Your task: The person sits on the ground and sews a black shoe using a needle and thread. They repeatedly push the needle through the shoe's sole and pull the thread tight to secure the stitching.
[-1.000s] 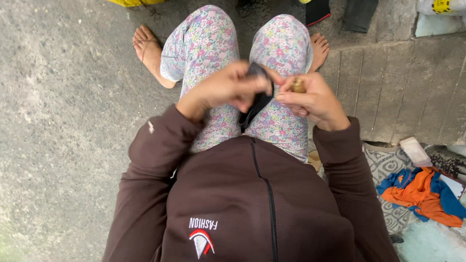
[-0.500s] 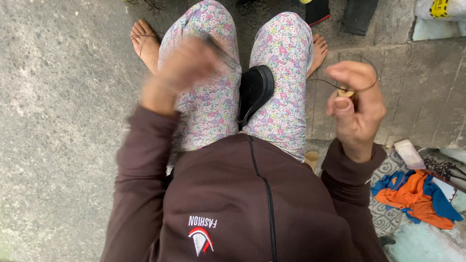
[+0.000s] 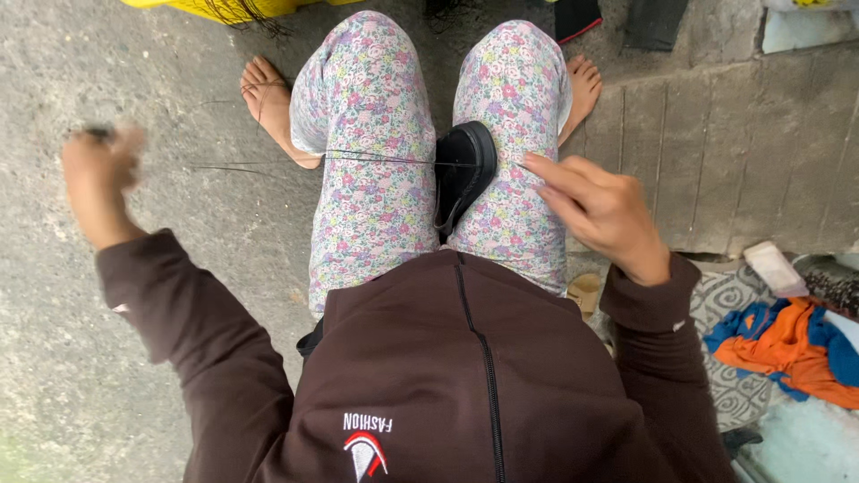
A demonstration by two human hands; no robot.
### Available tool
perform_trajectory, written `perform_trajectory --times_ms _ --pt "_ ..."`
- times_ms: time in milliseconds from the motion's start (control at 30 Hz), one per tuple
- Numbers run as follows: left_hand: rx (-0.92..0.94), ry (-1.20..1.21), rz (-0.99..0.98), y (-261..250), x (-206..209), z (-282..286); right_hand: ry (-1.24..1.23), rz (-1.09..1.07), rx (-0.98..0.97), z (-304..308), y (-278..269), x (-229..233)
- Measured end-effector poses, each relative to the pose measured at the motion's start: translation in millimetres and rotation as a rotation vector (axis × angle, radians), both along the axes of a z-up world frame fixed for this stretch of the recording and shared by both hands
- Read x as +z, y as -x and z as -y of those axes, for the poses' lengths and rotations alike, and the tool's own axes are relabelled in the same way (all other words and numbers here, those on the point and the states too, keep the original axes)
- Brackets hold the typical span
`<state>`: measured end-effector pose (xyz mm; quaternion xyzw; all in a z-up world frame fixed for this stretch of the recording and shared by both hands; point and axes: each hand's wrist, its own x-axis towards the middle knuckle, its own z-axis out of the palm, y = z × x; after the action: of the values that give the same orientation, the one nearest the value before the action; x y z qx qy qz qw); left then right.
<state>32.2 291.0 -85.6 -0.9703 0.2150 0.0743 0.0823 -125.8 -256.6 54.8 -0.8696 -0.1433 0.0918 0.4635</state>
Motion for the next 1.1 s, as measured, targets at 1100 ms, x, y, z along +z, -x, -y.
perform_trajectory --times_ms 1100 --pt "-0.488 0.999 -0.563 8 6 325 1.016 0.366 0.277 -4 -27 -11"
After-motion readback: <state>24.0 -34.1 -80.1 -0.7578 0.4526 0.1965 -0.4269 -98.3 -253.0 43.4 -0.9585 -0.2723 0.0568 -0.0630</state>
